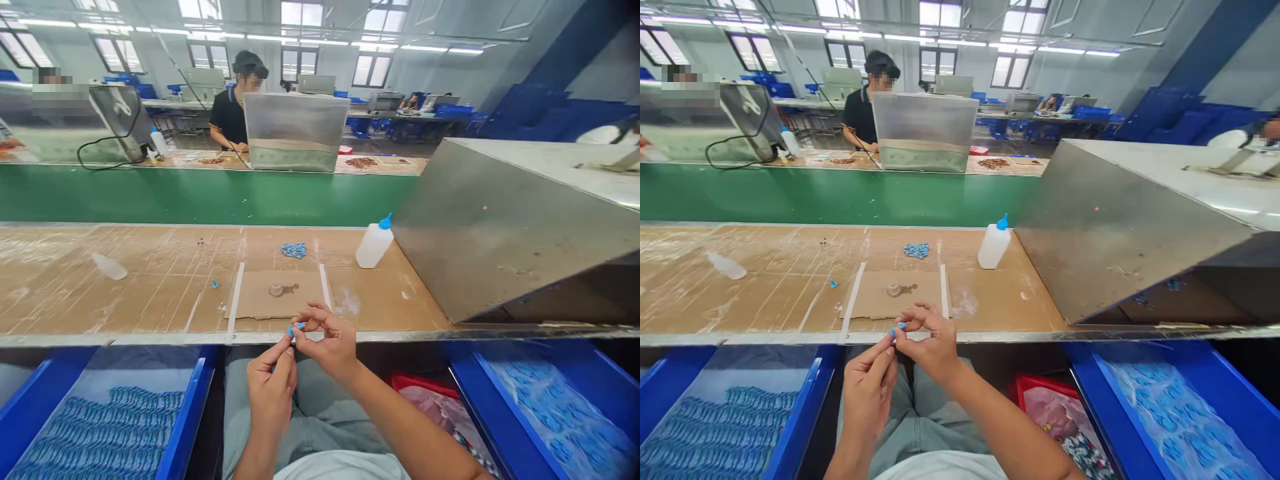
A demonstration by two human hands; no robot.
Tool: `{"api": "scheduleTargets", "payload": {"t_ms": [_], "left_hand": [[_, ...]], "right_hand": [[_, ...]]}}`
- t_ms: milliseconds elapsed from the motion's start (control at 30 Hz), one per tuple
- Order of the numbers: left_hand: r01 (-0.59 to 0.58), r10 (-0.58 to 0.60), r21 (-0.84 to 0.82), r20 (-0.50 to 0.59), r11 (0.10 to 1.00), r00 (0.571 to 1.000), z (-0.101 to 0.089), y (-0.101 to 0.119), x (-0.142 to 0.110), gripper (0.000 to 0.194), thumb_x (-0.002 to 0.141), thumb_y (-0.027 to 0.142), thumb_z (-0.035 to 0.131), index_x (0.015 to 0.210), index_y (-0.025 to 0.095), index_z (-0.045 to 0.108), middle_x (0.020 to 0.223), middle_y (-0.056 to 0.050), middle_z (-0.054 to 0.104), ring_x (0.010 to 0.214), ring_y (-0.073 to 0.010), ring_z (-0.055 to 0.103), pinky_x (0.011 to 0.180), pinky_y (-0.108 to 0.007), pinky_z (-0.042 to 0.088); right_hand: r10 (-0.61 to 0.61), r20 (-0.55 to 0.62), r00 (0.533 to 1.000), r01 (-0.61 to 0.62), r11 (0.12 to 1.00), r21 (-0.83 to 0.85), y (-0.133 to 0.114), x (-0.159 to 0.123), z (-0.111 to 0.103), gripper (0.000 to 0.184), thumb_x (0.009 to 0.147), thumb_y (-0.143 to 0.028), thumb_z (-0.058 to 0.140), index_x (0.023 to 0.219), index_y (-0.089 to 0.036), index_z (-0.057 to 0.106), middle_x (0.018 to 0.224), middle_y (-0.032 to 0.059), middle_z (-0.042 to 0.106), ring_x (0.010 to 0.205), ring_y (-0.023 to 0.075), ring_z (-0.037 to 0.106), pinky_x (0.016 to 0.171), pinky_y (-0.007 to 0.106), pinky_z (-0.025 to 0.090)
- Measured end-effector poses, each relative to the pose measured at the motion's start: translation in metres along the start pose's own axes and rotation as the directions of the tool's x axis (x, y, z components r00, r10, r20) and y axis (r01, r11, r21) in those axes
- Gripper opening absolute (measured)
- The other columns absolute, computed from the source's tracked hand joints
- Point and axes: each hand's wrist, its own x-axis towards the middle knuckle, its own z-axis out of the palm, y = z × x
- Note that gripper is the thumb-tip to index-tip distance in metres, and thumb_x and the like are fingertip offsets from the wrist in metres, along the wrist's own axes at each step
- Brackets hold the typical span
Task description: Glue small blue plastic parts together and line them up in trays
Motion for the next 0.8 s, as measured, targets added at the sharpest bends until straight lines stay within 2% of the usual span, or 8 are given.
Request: {"api": "scheduleTargets", "payload": {"t_ms": [167,267,333,400,467,567,667,800], "left_hand": [[-0.008,0.007,-0.033,-0.022,0.999,1.0,-0.009,0.007,0.003,0.035,0.072,0.028,0.069,0.101,0.01,0.07,0.039,0.01,0.031,0.036,-0.0011,0.019,0.039,-0.018,0.011],[0.032,-0.038,-0.112,-0.054,0.993,0.998,-0.019,0.014,0.006,0.036,0.074,0.028,0.067,0.105,0.009,0.068,0.038,0.011,0.03,0.035,-0.0011,0.016,0.037,-0.018,0.01],[0.043,-0.055,-0.172,-0.063,0.984,0.996,-0.027,0.019,0.008,0.037,0.075,0.027,0.066,0.107,0.009,0.066,0.038,0.011,0.029,0.035,-0.0013,0.015,0.036,-0.017,0.01],[0.028,-0.047,-0.248,-0.07,0.968,0.996,-0.037,0.023,0.01,0.036,0.076,0.026,0.064,0.108,0.009,0.065,0.041,0.012,0.029,0.036,-0.0012,0.014,0.034,-0.016,0.01],[0.001,-0.034,-0.346,-0.09,0.938,0.995,-0.05,0.027,0.014,0.035,0.077,0.022,0.063,0.109,0.01,0.063,0.047,0.011,0.03,0.037,-0.0008,0.016,0.034,-0.014,0.013],[-0.037,-0.043,-0.491,-0.15,0.87,0.988,-0.072,0.031,0.018,0.03,0.077,0.017,0.061,0.106,0.011,0.063,0.055,0.01,0.029,0.039,-0.0005,0.022,0.034,-0.013,0.017],[-0.086,-0.058,-0.588,-0.221,0.804,0.973,-0.095,0.035,0.018,0.026,0.077,0.013,0.057,0.101,0.009,0.063,0.057,0.009,0.029,0.041,-0.0015,0.027,0.033,-0.013,0.022],[-0.143,-0.077,-0.646,-0.3,0.749,0.951,-0.121,0.039,0.013,0.027,0.077,0.011,0.052,0.101,0.006,0.062,0.063,0.004,0.04,0.049,-0.004,0.039,0.036,-0.014,0.03]], "right_hand": [[0.004,0.09,0.996,-0.005,1.0,0.011,0.003,0.005,0.013,0.024,0.072,-0.019,0.071,0.095,-0.021,0.066,0.065,-0.0023,0.07,0.074,0.0185,0.07,0.102,0.048,0.042],[0.078,0.091,0.993,-0.079,0.997,0.009,0.003,0.004,0.027,0.017,0.072,-0.023,0.072,0.089,-0.02,0.068,0.066,-0.0009,0.07,0.074,0.0186,0.069,0.1,0.047,0.043],[0.173,0.096,0.98,-0.175,0.985,0.011,0.004,0.003,0.04,0.015,0.073,-0.027,0.073,0.085,-0.019,0.069,0.069,0.0017,0.071,0.073,0.0188,0.069,0.093,0.044,0.049],[0.269,0.129,0.955,-0.275,0.961,0.034,0.007,0.004,0.056,0.018,0.073,-0.032,0.072,0.084,-0.017,0.07,0.076,0.0048,0.072,0.072,0.0187,0.068,0.079,0.037,0.055],[0.311,0.167,0.936,-0.323,0.945,0.055,0.014,0.008,0.076,0.023,0.073,-0.035,0.071,0.086,-0.016,0.07,0.079,0.0062,0.072,0.071,0.0181,0.068,0.068,0.031,0.056],[0.249,0.22,0.943,-0.253,0.967,-0.009,0.032,0.022,0.112,0.024,0.076,-0.036,0.069,0.089,-0.016,0.07,0.078,0.0053,0.072,0.071,0.0162,0.067,0.068,0.027,0.053],[0.173,0.294,0.94,-0.099,0.964,-0.248,0.055,0.041,0.151,0.021,0.081,-0.035,0.062,0.092,-0.019,0.07,0.08,0.0027,0.072,0.068,0.0144,0.066,0.068,0.025,0.049],[0.114,0.359,0.926,0.122,0.811,-0.572,0.08,0.062,0.187,0.021,0.084,-0.033,0.058,0.101,-0.023,0.068,0.088,0.002,0.073,0.078,0.0174,0.067,0.074,0.026,0.044]]}}
